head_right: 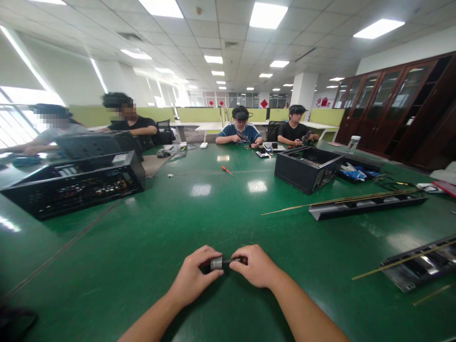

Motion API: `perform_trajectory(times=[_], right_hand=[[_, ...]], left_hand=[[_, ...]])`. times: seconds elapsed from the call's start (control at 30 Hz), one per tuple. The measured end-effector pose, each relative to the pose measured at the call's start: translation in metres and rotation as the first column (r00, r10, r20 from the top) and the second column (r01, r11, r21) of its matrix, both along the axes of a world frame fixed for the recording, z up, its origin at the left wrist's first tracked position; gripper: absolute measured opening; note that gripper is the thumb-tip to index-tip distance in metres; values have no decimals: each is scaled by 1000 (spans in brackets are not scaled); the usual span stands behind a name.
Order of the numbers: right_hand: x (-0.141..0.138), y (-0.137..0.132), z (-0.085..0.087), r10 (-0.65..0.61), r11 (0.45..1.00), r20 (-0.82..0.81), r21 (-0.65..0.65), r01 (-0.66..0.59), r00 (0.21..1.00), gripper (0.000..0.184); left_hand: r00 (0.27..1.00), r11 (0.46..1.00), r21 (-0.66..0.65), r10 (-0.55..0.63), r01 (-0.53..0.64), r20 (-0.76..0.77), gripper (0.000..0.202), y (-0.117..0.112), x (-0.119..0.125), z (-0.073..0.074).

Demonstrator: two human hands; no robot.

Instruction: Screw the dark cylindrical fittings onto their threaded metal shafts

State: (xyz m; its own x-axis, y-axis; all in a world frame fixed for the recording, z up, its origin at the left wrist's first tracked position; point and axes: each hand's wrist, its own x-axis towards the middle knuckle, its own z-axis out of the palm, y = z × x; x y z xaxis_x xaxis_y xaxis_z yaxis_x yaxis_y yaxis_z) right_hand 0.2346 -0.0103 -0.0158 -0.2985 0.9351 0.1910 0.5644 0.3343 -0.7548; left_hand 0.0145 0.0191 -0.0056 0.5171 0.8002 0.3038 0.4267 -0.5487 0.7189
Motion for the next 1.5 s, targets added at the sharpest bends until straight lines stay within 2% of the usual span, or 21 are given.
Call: perform_trajectory(times=[0.7, 1.5], right_hand=[[2, 0, 2, 7, 1000, 39, -11, -6, 999, 20], [4, 0, 3, -4, 999, 31, -38, 5, 1000, 21]], left_hand=[[1000, 1000, 29, 1, -1, 2, 29, 0, 1, 1], [1000, 1000, 0, 9, -9, 14, 27, -1, 1, 2]])
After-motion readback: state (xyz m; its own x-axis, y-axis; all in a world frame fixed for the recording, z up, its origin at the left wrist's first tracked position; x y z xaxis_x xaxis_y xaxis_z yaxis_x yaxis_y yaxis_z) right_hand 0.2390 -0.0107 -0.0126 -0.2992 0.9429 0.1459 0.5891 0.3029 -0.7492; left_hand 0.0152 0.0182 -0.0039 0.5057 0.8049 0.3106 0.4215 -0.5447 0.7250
